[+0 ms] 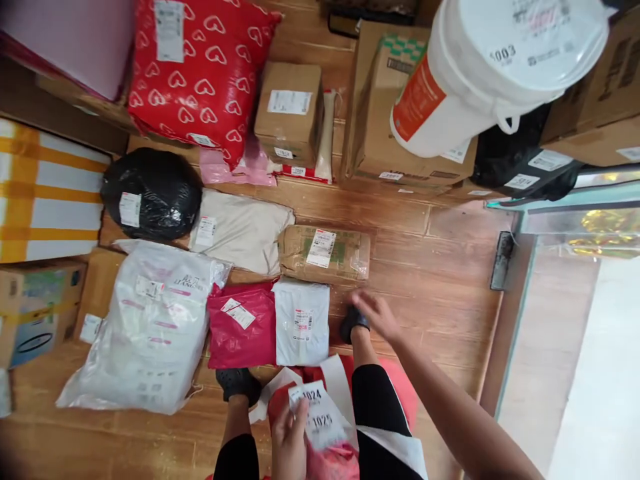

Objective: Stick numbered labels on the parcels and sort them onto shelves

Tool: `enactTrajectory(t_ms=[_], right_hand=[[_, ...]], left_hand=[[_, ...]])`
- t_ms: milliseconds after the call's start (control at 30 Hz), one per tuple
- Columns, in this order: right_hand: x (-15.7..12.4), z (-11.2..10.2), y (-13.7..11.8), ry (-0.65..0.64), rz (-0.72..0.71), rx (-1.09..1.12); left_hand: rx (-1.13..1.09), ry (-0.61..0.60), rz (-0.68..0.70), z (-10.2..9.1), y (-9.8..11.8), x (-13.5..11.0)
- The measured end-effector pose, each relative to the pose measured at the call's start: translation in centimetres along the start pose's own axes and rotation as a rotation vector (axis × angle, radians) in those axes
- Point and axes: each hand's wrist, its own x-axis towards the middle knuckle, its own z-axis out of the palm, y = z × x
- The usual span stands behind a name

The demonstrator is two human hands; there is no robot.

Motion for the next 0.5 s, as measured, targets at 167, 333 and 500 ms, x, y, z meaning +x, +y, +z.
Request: enactTrajectory(t_ms=[167, 333, 500], right_hand=[[-9.7, 11.3, -9.0, -0.402, -0.073, -0.19], [-9.2, 21.2, -10.4, -0.315, -0.093, -0.322], [-6.8, 30.3, -9.6, -0.42, -0.029, -0.298]], left_hand=[[0.062, 0.02, 0.226, -5.3, 4.9, 1.3], [0.087, 0.096, 0.258, -13.1, 4.6, 2.0], [0.128, 0.26, 0.249, -20.8, 2.6, 4.6]])
